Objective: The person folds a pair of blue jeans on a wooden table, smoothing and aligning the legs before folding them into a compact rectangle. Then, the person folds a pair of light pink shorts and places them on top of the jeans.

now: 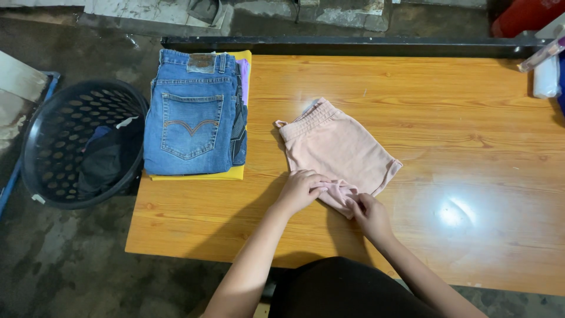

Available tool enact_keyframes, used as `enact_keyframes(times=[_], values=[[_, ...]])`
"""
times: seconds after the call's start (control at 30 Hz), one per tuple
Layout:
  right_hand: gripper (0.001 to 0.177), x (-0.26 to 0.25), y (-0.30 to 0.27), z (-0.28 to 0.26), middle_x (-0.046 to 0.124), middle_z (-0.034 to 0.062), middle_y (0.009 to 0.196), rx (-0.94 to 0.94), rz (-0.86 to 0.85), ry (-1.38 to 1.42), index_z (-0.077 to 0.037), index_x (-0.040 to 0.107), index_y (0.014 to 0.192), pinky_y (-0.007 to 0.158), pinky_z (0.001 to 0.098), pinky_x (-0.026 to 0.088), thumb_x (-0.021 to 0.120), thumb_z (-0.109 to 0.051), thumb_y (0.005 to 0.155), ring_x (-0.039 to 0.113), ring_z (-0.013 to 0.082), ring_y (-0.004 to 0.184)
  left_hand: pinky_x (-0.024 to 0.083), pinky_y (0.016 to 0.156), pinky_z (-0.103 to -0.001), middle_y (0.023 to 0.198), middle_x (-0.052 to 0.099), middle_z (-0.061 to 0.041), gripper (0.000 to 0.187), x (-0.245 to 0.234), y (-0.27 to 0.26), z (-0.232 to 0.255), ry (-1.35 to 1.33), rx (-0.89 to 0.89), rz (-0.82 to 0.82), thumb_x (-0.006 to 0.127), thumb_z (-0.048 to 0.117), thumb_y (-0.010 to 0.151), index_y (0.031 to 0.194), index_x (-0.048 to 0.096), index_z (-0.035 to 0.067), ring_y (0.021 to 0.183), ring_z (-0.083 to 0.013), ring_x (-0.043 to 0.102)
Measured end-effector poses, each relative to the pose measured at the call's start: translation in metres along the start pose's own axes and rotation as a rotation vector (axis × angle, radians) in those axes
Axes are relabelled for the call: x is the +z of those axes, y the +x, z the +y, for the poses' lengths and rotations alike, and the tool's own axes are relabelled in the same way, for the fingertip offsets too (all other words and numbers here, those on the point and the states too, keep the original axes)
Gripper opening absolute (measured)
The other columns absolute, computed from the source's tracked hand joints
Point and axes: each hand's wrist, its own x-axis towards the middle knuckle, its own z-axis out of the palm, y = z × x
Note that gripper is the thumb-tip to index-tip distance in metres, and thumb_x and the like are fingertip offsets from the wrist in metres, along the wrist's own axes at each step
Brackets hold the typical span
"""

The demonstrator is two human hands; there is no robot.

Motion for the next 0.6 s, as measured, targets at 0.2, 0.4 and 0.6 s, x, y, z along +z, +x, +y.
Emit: enact_keyframes(times=[0.2, 0.4, 0.6], values=[[0.027, -0.02, -0.014, -0.026, 0.065, 0.0093, 0.119, -0.316, 0.237, -0.23, -0.016, 0.063, 0.108, 0.09, 0.0509, 0.056, 0.078, -0.027, 0.089, 0.07, 0.0389, 0.113, 0.052, 0.101, -0.046, 0.097, 0.073, 0.003, 0.026, 0.021, 0.006, -0.01, 0.049, -0.003, 0.046, 0.077, 0.035, 0.094, 0.12, 0.078, 0.035, 0.102, -0.0236, 0.073], [0.063, -0.01, -0.025, -0.059, 0.056, 0.0104, 0.16, -0.734, 0.129, -0.521, -0.019, 0.067, 0.137, 0.125, 0.0593, 0.033, 0.083, -0.045, 0.082, 0.049, 0.0325, 0.153, 0.053, 0.084, -0.042, 0.112, 0.06, 0.0, 0.02, 0.03, -0.001, -0.005, 0.409, 0.271, 0.38, 0.081, 0.032, 0.091, 0.108, 0.072, 0.023, 0.105, -0.0231, 0.062], [0.047, 0.004, 0.003, -0.006, 0.064, 0.0046, 0.138, -0.646, 0.157, -0.48, -0.023, 0.069, 0.134, 0.109, 0.0436, 0.051, 0.076, -0.028, 0.088, 0.065, 0.028, 0.13, 0.049, 0.109, -0.049, 0.132, 0.064, -0.01, 0.053, 0.009, -0.031, 0.032, 0.466, 0.477, 0.291, 0.07, 0.029, 0.089, 0.139, 0.065, 0.014, 0.126, -0.0289, 0.061]])
